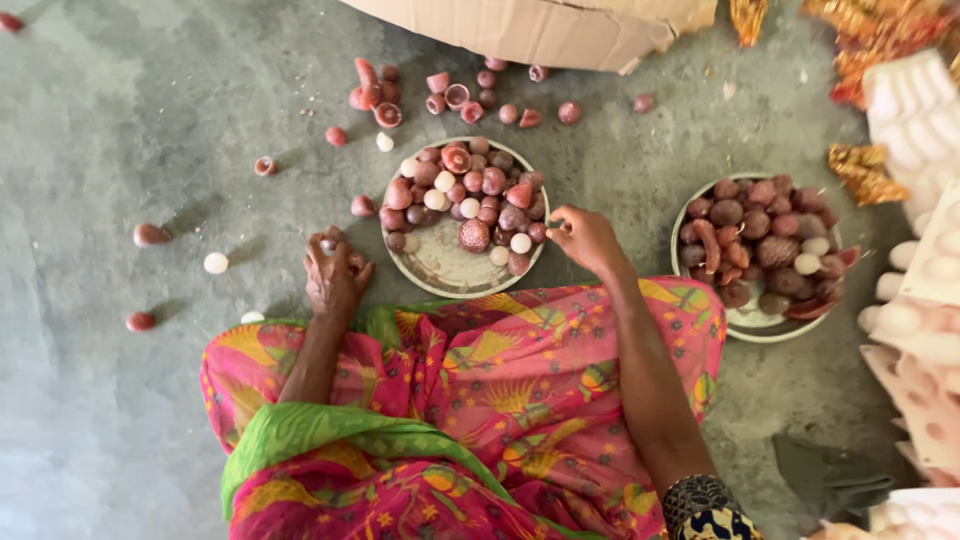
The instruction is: The person sits on the floor and repeatedly picks small white cylindrical pieces and reddish-brown conical shells from a metal plate. They insert the white pieces into the shells and place the assembled items back on the plate. A second plate with similar items and stacks of pink plastic trays are visible nearby.
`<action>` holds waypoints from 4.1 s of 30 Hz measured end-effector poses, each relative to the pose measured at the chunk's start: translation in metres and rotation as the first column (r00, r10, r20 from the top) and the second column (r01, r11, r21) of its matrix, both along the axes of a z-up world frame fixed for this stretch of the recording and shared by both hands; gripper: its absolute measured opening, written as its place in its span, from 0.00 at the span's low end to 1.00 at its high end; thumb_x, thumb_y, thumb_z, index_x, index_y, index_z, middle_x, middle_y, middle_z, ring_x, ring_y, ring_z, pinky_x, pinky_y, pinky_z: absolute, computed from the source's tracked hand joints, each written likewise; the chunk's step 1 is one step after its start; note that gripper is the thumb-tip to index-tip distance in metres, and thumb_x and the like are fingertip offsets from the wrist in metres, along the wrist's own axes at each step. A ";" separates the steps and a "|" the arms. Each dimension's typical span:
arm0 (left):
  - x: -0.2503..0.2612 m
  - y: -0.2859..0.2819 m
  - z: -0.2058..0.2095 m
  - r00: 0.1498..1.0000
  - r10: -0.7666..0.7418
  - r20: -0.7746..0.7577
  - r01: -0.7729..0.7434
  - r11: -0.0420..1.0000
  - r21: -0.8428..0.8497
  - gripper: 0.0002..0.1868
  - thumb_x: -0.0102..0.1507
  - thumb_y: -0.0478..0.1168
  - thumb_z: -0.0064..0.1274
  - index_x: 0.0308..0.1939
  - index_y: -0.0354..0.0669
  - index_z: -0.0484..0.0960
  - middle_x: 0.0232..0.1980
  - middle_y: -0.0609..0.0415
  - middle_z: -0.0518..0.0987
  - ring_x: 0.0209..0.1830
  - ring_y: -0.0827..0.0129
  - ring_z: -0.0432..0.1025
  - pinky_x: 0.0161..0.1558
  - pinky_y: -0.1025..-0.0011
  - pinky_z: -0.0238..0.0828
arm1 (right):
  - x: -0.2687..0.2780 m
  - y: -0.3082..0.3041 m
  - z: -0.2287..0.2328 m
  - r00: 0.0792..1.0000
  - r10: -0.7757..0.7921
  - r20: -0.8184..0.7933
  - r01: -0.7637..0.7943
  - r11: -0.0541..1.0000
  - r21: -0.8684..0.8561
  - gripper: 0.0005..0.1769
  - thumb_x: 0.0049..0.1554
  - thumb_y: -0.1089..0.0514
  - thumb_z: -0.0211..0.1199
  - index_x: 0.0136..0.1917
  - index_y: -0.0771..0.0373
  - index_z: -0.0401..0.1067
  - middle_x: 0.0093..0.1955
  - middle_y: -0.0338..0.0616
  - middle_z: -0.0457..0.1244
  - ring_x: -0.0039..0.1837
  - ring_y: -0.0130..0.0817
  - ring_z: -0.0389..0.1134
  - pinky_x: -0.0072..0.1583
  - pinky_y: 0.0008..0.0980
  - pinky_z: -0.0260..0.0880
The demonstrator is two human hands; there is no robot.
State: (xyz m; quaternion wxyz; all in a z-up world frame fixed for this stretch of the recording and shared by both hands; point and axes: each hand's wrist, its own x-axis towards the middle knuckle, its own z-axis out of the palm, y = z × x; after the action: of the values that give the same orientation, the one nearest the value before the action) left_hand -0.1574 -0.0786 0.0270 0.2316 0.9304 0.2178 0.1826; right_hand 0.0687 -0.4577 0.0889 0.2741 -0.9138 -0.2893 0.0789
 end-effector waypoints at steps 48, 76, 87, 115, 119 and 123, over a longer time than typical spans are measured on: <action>0.033 -0.010 -0.029 0.932 0.281 0.227 0.210 0.088 -0.974 0.19 0.70 0.51 0.49 0.42 0.37 0.80 0.33 0.61 0.75 0.28 0.79 0.68 0.29 0.77 0.68 | -0.115 0.195 -0.003 0.950 0.119 0.287 -0.136 0.990 0.041 0.25 0.50 0.72 0.65 0.61 0.63 0.69 0.56 0.56 0.61 0.55 0.58 0.67 0.54 0.49 0.69; 0.022 -0.002 -0.012 0.967 0.159 0.201 0.187 0.096 -0.978 0.18 0.68 0.53 0.48 0.52 0.44 0.80 0.44 0.61 0.81 0.36 0.79 0.72 0.36 0.79 0.69 | -0.116 0.205 0.014 0.947 0.020 0.320 -0.089 0.975 0.204 0.23 0.50 0.69 0.73 0.58 0.58 0.71 0.52 0.49 0.63 0.53 0.46 0.68 0.55 0.43 0.68; 0.020 0.011 0.001 0.934 0.317 0.167 0.159 0.051 -0.986 0.13 0.68 0.48 0.52 0.49 0.43 0.79 0.41 0.62 0.78 0.35 0.81 0.70 0.34 0.80 0.67 | -0.122 0.215 0.005 0.932 0.123 0.341 -0.164 0.982 0.096 0.21 0.51 0.70 0.67 0.58 0.63 0.73 0.55 0.51 0.64 0.54 0.49 0.68 0.56 0.44 0.69; -0.010 0.087 -0.022 0.725 0.649 0.231 0.475 -0.228 -0.850 0.14 0.68 0.48 0.56 0.54 0.48 0.81 0.43 0.60 0.81 0.37 0.75 0.75 0.38 0.74 0.71 | -0.149 0.311 -0.061 0.830 0.341 0.440 -0.338 0.937 -0.089 0.24 0.49 0.62 0.62 0.61 0.64 0.68 0.56 0.62 0.61 0.51 0.58 0.67 0.46 0.51 0.69; -0.013 0.088 -0.029 0.746 0.651 0.140 0.399 -0.268 -0.877 0.14 0.67 0.49 0.56 0.53 0.49 0.80 0.42 0.60 0.80 0.36 0.74 0.75 0.36 0.73 0.71 | -0.157 0.297 -0.061 0.850 0.369 0.376 -0.369 0.927 -0.074 0.19 0.50 0.61 0.64 0.54 0.63 0.65 0.52 0.57 0.60 0.51 0.59 0.66 0.48 0.55 0.68; -0.024 0.090 -0.028 0.768 0.627 0.129 0.350 -0.242 -0.905 0.13 0.68 0.48 0.52 0.53 0.50 0.80 0.42 0.61 0.80 0.37 0.74 0.75 0.37 0.74 0.71 | -0.160 0.267 -0.043 0.894 0.343 0.288 -0.315 0.938 -0.141 0.16 0.50 0.62 0.65 0.52 0.62 0.66 0.51 0.53 0.60 0.51 0.56 0.67 0.48 0.52 0.69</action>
State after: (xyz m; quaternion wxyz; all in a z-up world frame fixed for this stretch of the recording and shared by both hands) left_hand -0.1810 0.0119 -0.0011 0.8902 0.2263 0.3063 0.2502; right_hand -0.0917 -0.1907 0.0458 0.1663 -0.8640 -0.4751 -0.0064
